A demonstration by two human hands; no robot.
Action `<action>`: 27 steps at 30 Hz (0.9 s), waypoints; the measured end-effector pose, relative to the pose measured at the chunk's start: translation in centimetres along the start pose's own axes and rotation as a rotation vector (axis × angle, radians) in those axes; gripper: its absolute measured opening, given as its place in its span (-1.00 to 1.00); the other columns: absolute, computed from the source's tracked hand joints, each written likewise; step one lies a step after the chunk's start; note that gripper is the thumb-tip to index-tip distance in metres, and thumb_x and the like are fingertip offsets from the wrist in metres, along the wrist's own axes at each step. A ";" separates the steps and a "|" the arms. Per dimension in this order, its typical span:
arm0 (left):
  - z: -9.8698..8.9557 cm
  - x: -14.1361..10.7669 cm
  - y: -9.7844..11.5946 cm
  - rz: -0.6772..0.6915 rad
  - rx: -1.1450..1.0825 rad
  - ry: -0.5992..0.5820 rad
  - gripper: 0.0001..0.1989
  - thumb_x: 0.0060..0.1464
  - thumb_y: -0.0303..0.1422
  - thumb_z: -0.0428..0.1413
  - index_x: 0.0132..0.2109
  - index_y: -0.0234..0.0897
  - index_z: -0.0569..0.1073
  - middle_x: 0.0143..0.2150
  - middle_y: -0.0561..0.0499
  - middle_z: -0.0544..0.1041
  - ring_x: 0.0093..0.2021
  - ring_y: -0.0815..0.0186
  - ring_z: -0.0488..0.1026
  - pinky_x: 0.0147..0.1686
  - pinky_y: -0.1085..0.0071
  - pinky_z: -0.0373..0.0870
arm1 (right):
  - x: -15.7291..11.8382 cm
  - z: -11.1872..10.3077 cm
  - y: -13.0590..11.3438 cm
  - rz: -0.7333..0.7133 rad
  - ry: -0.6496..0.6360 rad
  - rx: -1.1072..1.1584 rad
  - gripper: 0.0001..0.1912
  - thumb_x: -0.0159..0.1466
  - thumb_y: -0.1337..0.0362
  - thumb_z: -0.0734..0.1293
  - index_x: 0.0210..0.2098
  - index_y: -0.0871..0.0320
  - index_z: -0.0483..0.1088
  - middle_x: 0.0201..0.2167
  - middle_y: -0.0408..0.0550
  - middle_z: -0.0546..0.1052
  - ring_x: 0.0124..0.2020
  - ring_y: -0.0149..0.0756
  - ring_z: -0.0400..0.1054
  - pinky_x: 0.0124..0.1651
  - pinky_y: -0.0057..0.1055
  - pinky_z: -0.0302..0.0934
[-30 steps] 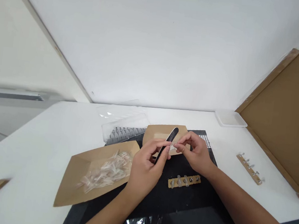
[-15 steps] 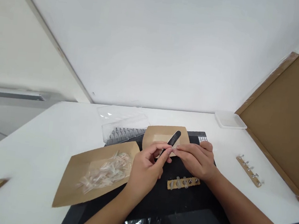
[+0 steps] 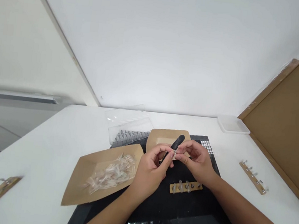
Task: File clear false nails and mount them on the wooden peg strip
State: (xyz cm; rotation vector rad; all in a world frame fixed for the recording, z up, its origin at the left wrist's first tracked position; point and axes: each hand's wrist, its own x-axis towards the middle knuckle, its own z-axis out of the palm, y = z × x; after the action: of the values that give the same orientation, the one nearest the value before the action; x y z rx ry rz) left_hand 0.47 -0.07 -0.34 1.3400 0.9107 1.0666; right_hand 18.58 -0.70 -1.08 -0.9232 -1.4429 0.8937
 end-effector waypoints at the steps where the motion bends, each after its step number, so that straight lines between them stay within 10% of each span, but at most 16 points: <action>1: 0.0 0.0 0.0 0.029 0.033 0.015 -0.67 0.26 -0.06 0.22 -0.13 -0.25 0.50 -0.45 0.11 0.47 -0.68 0.52 0.23 -0.71 0.58 0.14 | 0.0 0.1 0.0 0.076 -0.001 0.067 -0.75 0.27 0.10 0.56 -0.16 0.05 0.53 -0.30 -0.12 0.59 -0.26 -0.30 0.53 -0.12 -0.30 0.48; 12: -0.1 0.0 -0.3 0.269 0.312 0.071 -0.81 0.36 -0.22 0.15 -0.16 -0.21 0.58 -0.10 -0.08 0.60 -0.24 0.29 0.58 -0.35 0.45 0.52 | 0.4 -0.3 -0.4 0.253 -0.110 0.117 -0.73 0.29 0.04 0.52 -0.20 0.10 0.55 -0.34 -0.12 0.63 -0.30 -0.27 0.56 -0.13 -0.27 0.50; 18: -0.1 -0.2 -0.8 0.169 0.171 0.150 -0.57 0.30 -0.19 0.22 0.25 -0.15 0.42 -0.08 -0.06 0.62 -0.25 0.26 0.64 -0.59 0.55 0.42 | 0.1 -0.7 -0.7 -0.135 -0.007 -0.408 -0.94 0.43 0.26 0.38 -0.18 0.07 0.53 -0.29 -0.10 0.62 -0.25 -0.28 0.52 -0.15 -0.30 0.37; 22: 0.0 -0.5 -0.7 0.158 0.278 0.125 -0.68 0.32 -0.20 0.19 0.14 -0.17 0.57 -0.13 -0.07 0.65 -0.34 0.30 0.61 -0.64 0.57 0.42 | 0.0 -0.5 -0.7 -0.409 0.012 -0.736 -0.89 0.47 0.38 0.31 -0.18 0.09 0.46 -0.24 -0.06 0.64 -0.16 -0.25 0.54 -0.12 -0.28 0.30; 27: 0.0 -0.6 0.0 0.245 0.276 0.111 -0.73 0.29 -0.27 0.21 0.08 -0.13 0.66 -0.08 -0.06 0.63 -0.32 0.34 0.58 -0.58 0.58 0.48 | -0.3 -0.2 -0.3 -0.364 0.033 -0.799 -0.90 0.49 0.33 0.30 -0.19 0.08 0.43 -0.29 -0.07 0.65 -0.26 -0.27 0.55 -0.23 -0.35 0.33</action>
State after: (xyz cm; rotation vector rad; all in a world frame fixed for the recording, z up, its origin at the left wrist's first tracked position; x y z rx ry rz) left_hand 0.32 -0.61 -0.41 1.6669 1.0219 1.2458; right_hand 18.76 -1.09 -0.88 -1.1769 -1.8971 0.0008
